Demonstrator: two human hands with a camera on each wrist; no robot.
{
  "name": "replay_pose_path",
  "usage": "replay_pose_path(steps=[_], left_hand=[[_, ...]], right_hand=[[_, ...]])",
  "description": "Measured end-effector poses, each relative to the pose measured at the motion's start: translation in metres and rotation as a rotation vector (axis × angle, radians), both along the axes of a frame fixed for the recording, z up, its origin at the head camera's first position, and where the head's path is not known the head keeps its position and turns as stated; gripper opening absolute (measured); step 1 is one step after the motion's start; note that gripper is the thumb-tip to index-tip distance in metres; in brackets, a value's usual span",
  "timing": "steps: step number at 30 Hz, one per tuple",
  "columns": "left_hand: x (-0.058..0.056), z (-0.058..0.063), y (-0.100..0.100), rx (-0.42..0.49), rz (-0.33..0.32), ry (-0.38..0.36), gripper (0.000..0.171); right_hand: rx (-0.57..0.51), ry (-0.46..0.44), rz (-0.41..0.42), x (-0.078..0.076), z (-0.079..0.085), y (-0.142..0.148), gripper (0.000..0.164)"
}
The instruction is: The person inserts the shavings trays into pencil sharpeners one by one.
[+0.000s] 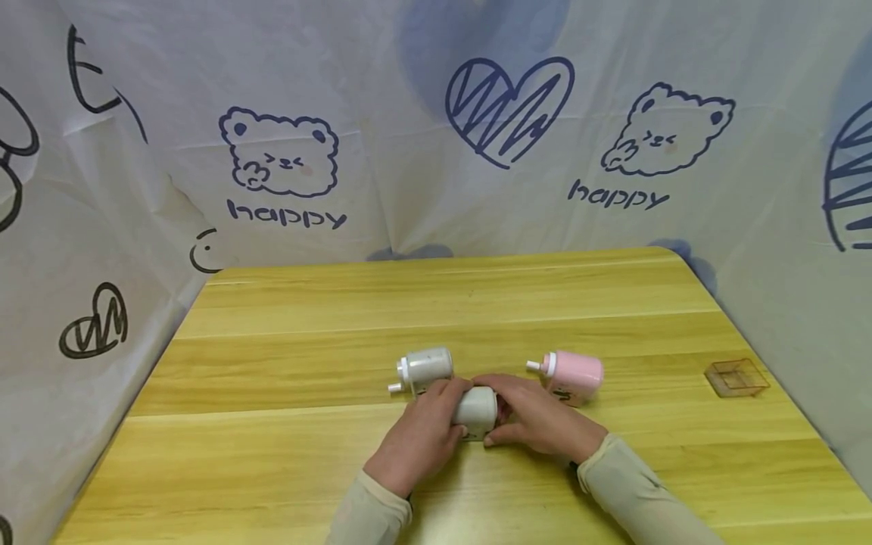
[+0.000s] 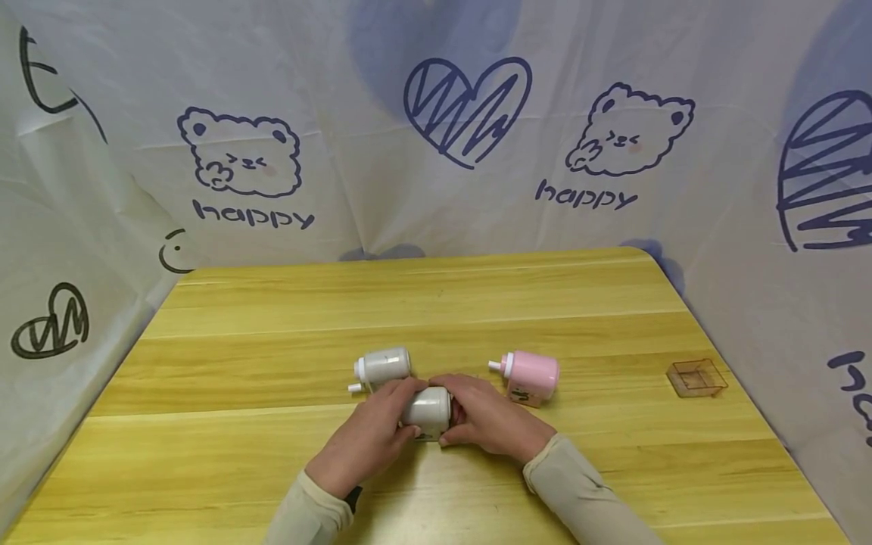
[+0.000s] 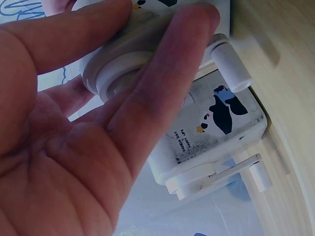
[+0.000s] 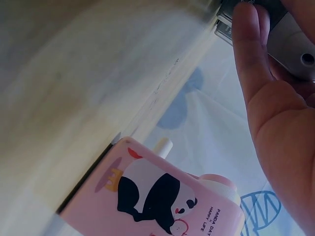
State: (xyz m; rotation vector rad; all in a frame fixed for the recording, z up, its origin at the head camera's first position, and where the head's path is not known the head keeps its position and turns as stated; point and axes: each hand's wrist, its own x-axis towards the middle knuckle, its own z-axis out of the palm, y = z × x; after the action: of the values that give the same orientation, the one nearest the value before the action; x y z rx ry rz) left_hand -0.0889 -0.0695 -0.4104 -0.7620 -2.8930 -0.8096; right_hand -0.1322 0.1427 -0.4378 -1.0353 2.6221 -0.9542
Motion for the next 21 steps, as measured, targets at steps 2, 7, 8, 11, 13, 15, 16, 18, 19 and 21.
replay_pose_path(steps=[2,7,8,11,13,15,16,18,19,21], left_hand=[[0.0002,-0.0002,0.0001,0.001,-0.001,0.005,0.048],[0.0002,-0.0002,0.0002,0.000,-0.001,0.010,0.049],[0.0001,-0.0003,0.0001,0.000,-0.001,0.008,0.049],[0.0003,-0.0004,0.0001,-0.004,0.001,0.005,0.049],[0.0001,-0.0005,0.0000,-0.005,0.001,0.001,0.049],[-0.0001,-0.0005,0.0000,-0.005,0.004,-0.006,0.049],[-0.0001,-0.0006,-0.0001,-0.004,0.005,-0.007,0.049],[-0.0004,-0.0012,-0.0002,-0.001,0.003,-0.003,0.050],[-0.0002,-0.0014,-0.0002,0.002,0.000,0.002,0.050],[0.0002,-0.0023,-0.0002,0.002,-0.009,0.015,0.050]], right_hand=[[0.000,0.001,-0.002,0.0000,0.0000,-0.0003,0.071],[0.003,-0.003,-0.007,0.0001,0.0001,-0.0017,0.072],[0.006,-0.005,-0.008,0.0001,0.0001,-0.0020,0.072],[0.015,-0.012,-0.010,0.0002,0.0004,-0.0022,0.073],[0.016,-0.018,-0.012,0.0002,0.0008,-0.0025,0.073],[0.016,-0.022,-0.014,0.0000,0.0010,-0.0027,0.073],[0.013,-0.024,-0.014,0.0000,0.0011,-0.0027,0.073],[0.004,-0.033,-0.011,0.0002,0.0008,-0.0025,0.074],[0.000,-0.042,-0.010,0.0010,0.0010,-0.0017,0.077],[-0.012,-0.066,-0.016,0.0039,0.0023,0.0016,0.081]])
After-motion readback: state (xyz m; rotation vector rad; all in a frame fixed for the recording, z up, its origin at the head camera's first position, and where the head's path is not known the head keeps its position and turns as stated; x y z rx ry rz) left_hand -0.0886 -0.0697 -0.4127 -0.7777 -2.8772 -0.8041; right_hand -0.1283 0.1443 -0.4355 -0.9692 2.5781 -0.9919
